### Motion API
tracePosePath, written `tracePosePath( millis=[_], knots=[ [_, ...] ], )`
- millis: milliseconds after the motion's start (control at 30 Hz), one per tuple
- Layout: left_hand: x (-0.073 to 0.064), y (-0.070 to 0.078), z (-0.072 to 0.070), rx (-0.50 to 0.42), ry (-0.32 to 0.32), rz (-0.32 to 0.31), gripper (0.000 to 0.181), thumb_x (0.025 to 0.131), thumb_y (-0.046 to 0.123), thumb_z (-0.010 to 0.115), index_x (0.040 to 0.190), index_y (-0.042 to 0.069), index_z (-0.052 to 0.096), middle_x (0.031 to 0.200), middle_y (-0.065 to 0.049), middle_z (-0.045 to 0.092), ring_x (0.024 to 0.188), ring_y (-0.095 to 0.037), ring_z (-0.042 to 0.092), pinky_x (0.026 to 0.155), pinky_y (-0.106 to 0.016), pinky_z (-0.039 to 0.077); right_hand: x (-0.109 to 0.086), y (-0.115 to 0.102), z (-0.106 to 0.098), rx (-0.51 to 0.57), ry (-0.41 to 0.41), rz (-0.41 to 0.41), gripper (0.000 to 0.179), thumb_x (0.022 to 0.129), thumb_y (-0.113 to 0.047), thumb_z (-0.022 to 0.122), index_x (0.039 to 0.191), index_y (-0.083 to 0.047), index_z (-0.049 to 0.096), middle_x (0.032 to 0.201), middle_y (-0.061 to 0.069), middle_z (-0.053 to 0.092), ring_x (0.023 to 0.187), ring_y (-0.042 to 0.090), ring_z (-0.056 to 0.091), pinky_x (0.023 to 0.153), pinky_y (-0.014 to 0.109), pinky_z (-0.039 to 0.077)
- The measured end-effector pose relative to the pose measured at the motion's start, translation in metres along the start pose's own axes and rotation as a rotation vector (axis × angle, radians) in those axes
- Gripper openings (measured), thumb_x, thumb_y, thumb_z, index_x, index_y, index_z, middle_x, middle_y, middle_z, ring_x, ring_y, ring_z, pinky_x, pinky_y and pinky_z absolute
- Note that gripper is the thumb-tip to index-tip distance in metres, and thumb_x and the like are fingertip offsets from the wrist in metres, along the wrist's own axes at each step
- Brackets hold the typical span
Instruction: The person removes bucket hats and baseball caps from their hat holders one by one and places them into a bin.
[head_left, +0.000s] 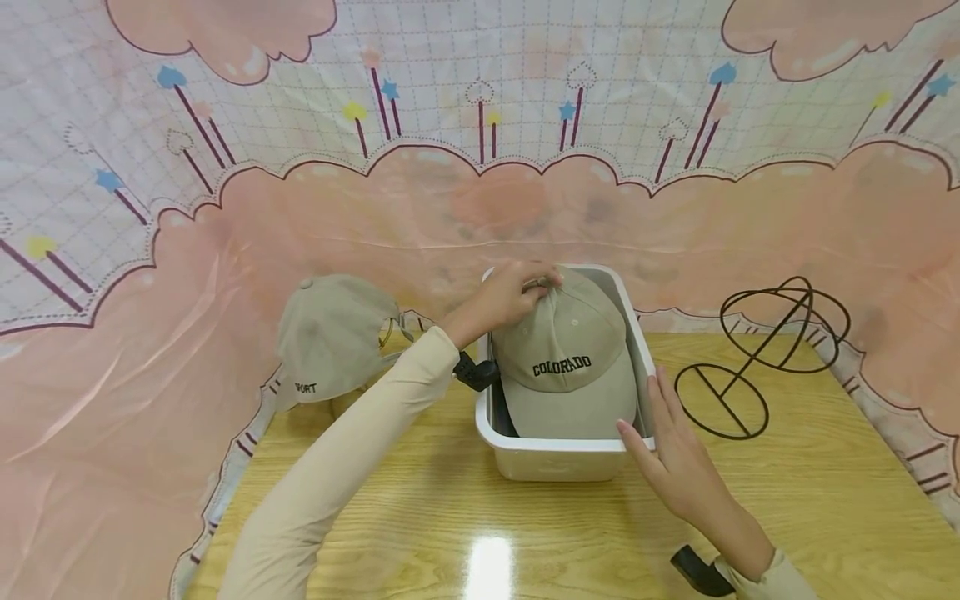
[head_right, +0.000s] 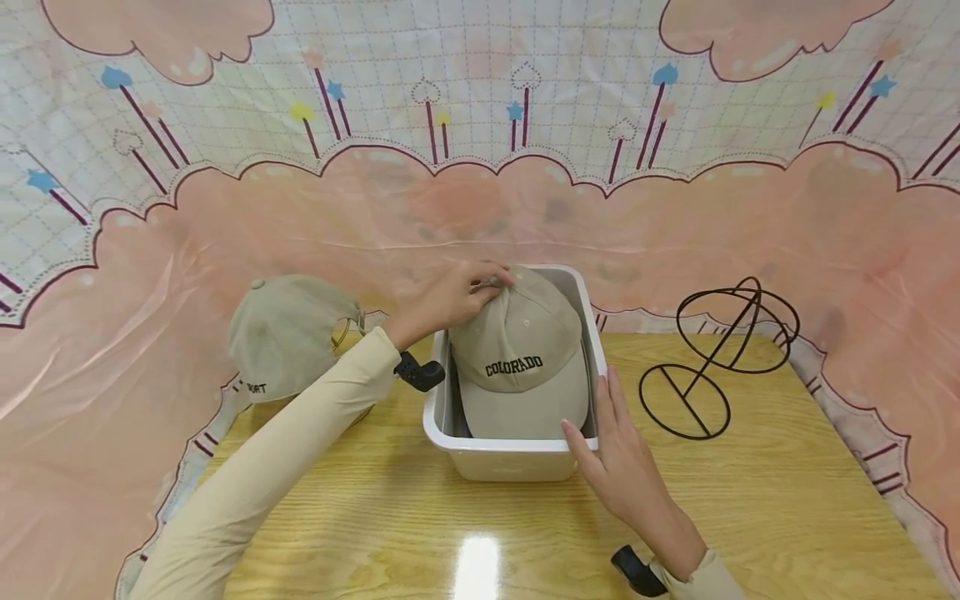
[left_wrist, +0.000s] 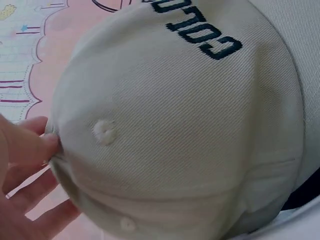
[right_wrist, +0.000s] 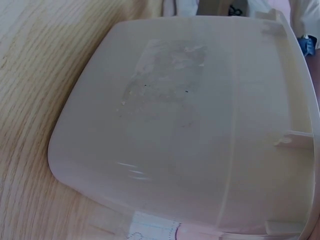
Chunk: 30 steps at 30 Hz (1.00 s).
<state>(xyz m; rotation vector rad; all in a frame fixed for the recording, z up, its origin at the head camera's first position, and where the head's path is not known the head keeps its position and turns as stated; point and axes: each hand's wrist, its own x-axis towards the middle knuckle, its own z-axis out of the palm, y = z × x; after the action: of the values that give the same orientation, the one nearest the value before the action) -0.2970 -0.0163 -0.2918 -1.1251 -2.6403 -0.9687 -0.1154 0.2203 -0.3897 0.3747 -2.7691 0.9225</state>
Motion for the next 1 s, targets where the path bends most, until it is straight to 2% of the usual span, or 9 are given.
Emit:
tracePosePath(
  millis=[167, 533, 600, 667, 733, 833, 900, 967, 1000],
  knots=[
    [-0.007, 0.004, -0.010, 0.018, -0.017, -0.038, 0.025, 0.092, 0.007, 0.059, 0.115, 0.010, 0.068, 0.133, -0.008, 0.055, 0.126, -0.019, 0.046, 0.105, -0.027, 0.033, -0.001, 0.000, 0.000, 0.004, 0.003, 0.003, 0.076, 0.098, -0.032, 0.050, 0.150, 0.001, 0.007, 0.157, 0.013, -0.005, 0.134, 0.048, 0.022, 0.094, 0.066, 0.031],
    [-0.025, 0.008, -0.040, 0.047, 0.020, -0.006, 0.028, 0.088, 0.004, 0.062, 0.115, 0.007, 0.067, 0.127, -0.008, 0.059, 0.125, -0.022, 0.047, 0.106, -0.029, 0.032, -0.001, -0.001, 0.001, 0.013, 0.007, -0.014, 0.076, 0.098, -0.031, 0.051, 0.150, 0.002, 0.007, 0.157, 0.013, -0.005, 0.135, 0.047, 0.019, 0.094, 0.068, 0.030],
    [-0.028, 0.008, -0.045, 0.052, 0.020, -0.017, 0.028, 0.089, 0.004, 0.060, 0.116, 0.007, 0.067, 0.129, -0.009, 0.058, 0.114, -0.024, 0.054, 0.100, -0.029, 0.037, -0.002, -0.001, 0.001, 0.015, 0.007, -0.014, 0.076, 0.098, -0.031, 0.051, 0.150, 0.002, 0.007, 0.157, 0.012, -0.005, 0.135, 0.047, 0.020, 0.093, 0.067, 0.031],
    [-0.033, 0.009, -0.051, 0.074, 0.010, -0.046, 0.029, 0.090, 0.007, 0.058, 0.119, 0.009, 0.066, 0.132, -0.007, 0.056, 0.113, -0.023, 0.055, 0.097, -0.031, 0.039, -0.002, -0.001, 0.001, 0.016, 0.008, -0.015, 0.076, 0.098, -0.031, 0.051, 0.150, 0.002, 0.007, 0.157, 0.012, -0.005, 0.135, 0.048, 0.021, 0.093, 0.067, 0.031],
    [-0.037, 0.009, -0.057, 0.087, 0.002, -0.078, 0.030, 0.091, 0.009, 0.056, 0.121, 0.011, 0.064, 0.133, -0.006, 0.055, 0.094, -0.023, 0.058, 0.086, -0.034, 0.043, -0.003, -0.001, 0.002, 0.017, 0.010, -0.016, 0.076, 0.097, -0.031, 0.051, 0.150, 0.002, 0.008, 0.157, 0.013, -0.004, 0.134, 0.048, 0.021, 0.093, 0.067, 0.031],
    [-0.044, 0.009, -0.068, 0.087, -0.003, -0.115, 0.032, 0.093, 0.011, 0.055, 0.124, 0.012, 0.063, 0.135, -0.005, 0.054, 0.082, -0.018, 0.054, 0.079, -0.034, 0.042, -0.003, -0.002, 0.001, 0.017, 0.012, -0.016, 0.075, 0.097, -0.031, 0.052, 0.150, 0.002, 0.009, 0.157, 0.013, -0.003, 0.135, 0.048, 0.020, 0.094, 0.068, 0.029],
    [-0.049, 0.008, -0.075, 0.065, -0.001, -0.141, 0.033, 0.093, 0.010, 0.055, 0.125, 0.012, 0.061, 0.138, -0.007, 0.051, 0.062, -0.017, 0.043, 0.067, -0.033, 0.041, -0.003, -0.002, 0.001, 0.016, 0.013, -0.016, 0.075, 0.097, -0.031, 0.052, 0.150, 0.002, 0.009, 0.157, 0.014, -0.003, 0.135, 0.048, 0.019, 0.094, 0.068, 0.029],
    [-0.054, 0.008, -0.082, 0.057, 0.015, -0.161, 0.034, 0.093, 0.011, 0.056, 0.126, 0.013, 0.061, 0.139, -0.007, 0.050, 0.056, -0.015, 0.037, 0.062, -0.033, 0.039, -0.003, -0.003, 0.001, 0.018, 0.012, -0.015, 0.075, 0.097, -0.031, 0.051, 0.150, 0.001, 0.009, 0.157, 0.013, -0.003, 0.135, 0.048, 0.018, 0.094, 0.069, 0.028],
    [-0.056, 0.008, -0.085, 0.055, 0.024, -0.171, 0.034, 0.093, 0.011, 0.056, 0.126, 0.013, 0.061, 0.139, -0.007, 0.049, 0.057, -0.015, 0.041, 0.064, -0.033, 0.042, -0.003, -0.003, 0.000, 0.018, 0.011, -0.016, 0.075, 0.097, -0.031, 0.051, 0.150, 0.001, 0.009, 0.157, 0.014, -0.003, 0.135, 0.048, 0.018, 0.094, 0.069, 0.028]
  ],
)
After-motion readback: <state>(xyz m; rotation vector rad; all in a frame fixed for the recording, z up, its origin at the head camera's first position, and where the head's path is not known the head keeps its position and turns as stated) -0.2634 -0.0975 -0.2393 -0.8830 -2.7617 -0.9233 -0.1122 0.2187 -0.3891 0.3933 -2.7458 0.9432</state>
